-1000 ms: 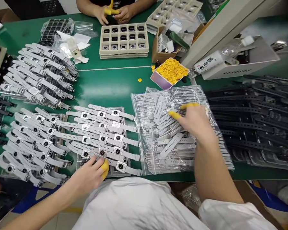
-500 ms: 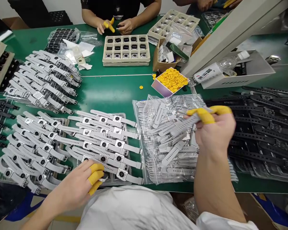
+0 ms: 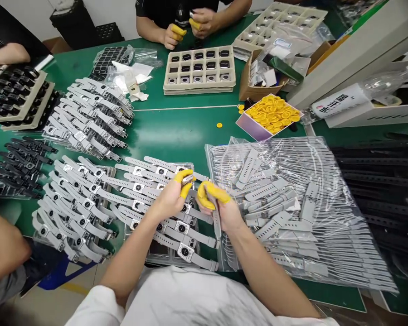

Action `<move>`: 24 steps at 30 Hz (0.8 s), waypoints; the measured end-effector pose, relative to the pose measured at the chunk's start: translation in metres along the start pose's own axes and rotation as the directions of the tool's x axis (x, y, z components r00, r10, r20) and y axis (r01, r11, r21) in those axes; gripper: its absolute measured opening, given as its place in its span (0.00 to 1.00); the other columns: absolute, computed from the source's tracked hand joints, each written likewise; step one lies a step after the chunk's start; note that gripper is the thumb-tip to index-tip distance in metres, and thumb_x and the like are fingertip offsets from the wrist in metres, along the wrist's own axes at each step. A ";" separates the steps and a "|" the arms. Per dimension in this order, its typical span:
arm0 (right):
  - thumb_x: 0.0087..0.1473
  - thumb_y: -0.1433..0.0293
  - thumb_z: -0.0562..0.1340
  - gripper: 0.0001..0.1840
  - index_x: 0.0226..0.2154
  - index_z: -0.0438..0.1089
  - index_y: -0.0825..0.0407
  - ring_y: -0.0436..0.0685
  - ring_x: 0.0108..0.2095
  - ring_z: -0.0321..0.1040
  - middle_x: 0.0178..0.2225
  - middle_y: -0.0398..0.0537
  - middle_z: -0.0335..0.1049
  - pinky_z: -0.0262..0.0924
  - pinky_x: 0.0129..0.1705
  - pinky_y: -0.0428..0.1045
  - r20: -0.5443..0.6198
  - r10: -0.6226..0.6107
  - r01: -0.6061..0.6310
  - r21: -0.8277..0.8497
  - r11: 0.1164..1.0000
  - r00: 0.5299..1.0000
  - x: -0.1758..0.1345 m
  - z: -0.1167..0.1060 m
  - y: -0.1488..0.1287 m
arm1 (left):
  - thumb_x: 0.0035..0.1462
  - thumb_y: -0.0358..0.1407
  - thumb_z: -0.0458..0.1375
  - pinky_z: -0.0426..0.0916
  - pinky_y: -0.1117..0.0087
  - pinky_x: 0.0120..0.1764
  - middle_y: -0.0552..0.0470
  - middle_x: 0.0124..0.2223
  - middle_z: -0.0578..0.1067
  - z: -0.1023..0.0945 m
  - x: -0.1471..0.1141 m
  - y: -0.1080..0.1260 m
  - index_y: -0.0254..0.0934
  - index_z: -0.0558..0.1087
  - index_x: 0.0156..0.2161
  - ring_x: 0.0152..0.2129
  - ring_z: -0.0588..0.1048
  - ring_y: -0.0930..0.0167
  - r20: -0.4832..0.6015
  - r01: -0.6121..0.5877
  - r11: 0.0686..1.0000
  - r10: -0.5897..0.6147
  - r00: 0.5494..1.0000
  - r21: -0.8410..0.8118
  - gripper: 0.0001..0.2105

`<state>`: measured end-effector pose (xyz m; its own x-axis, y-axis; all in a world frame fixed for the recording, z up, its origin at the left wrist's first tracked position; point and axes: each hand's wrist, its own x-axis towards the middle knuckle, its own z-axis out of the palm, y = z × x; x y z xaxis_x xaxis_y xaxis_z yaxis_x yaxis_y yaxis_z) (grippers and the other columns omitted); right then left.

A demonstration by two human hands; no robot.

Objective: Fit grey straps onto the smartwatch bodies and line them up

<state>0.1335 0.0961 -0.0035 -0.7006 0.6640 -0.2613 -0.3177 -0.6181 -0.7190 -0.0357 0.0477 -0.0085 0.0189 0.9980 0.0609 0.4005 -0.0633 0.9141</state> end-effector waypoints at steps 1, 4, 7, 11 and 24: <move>0.57 0.52 0.68 0.20 0.29 0.64 0.49 0.48 0.16 0.50 0.16 0.35 0.56 0.50 0.18 0.44 0.001 0.018 -0.018 -0.023 1.000 1.000 -0.001 -0.001 0.003 | 0.68 0.29 0.49 0.69 0.53 0.59 0.37 0.60 0.72 0.001 -0.002 -0.004 0.36 0.61 0.64 0.56 0.74 0.61 0.017 -0.032 0.999 0.032 0.999 0.036 0.20; 0.60 0.51 0.66 0.19 0.36 0.65 0.47 0.49 0.15 0.53 0.17 0.33 0.61 0.53 0.17 0.45 0.041 0.057 -0.054 -0.071 0.996 0.998 -0.006 -0.002 0.009 | 0.67 0.27 0.49 0.66 0.51 0.63 0.39 0.62 0.70 -0.001 -0.005 -0.005 0.38 0.64 0.65 0.61 0.69 0.60 0.040 -0.164 0.981 0.160 0.986 0.101 0.23; 0.62 0.51 0.64 0.18 0.37 0.65 0.48 0.48 0.14 0.50 0.17 0.34 0.61 0.48 0.16 0.44 0.088 0.095 -0.088 -0.080 0.993 0.992 -0.009 -0.002 0.011 | 0.67 0.26 0.48 0.67 0.51 0.63 0.40 0.62 0.71 -0.004 -0.005 -0.002 0.40 0.64 0.66 0.61 0.69 0.61 0.044 -0.255 0.962 0.252 0.967 0.101 0.24; 0.59 0.53 0.66 0.17 0.35 0.67 0.49 0.47 0.14 0.49 0.16 0.34 0.61 0.46 0.15 0.44 0.084 0.109 -0.100 -0.096 0.990 0.991 -0.008 -0.002 0.009 | 0.68 0.27 0.48 0.68 0.52 0.62 0.41 0.62 0.72 -0.006 -0.005 0.001 0.41 0.64 0.66 0.60 0.70 0.61 0.071 -0.295 0.950 0.289 0.955 0.103 0.24; 0.54 0.56 0.70 0.18 0.29 0.64 0.49 0.44 0.13 0.42 0.15 0.32 0.55 0.39 0.14 0.41 -0.057 0.183 -0.177 0.092 0.980 0.981 -0.004 0.000 -0.001 | 0.73 0.33 0.45 0.70 0.53 0.59 0.38 0.59 0.69 -0.008 -0.009 0.010 0.37 0.61 0.67 0.57 0.70 0.60 0.105 -0.216 0.960 0.200 0.974 0.180 0.21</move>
<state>0.1369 0.0943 -0.0015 -0.7093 0.5625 -0.4249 -0.2455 -0.7621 -0.5991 -0.0392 0.0377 0.0030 0.1946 0.9603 0.1997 0.5455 -0.2751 0.7917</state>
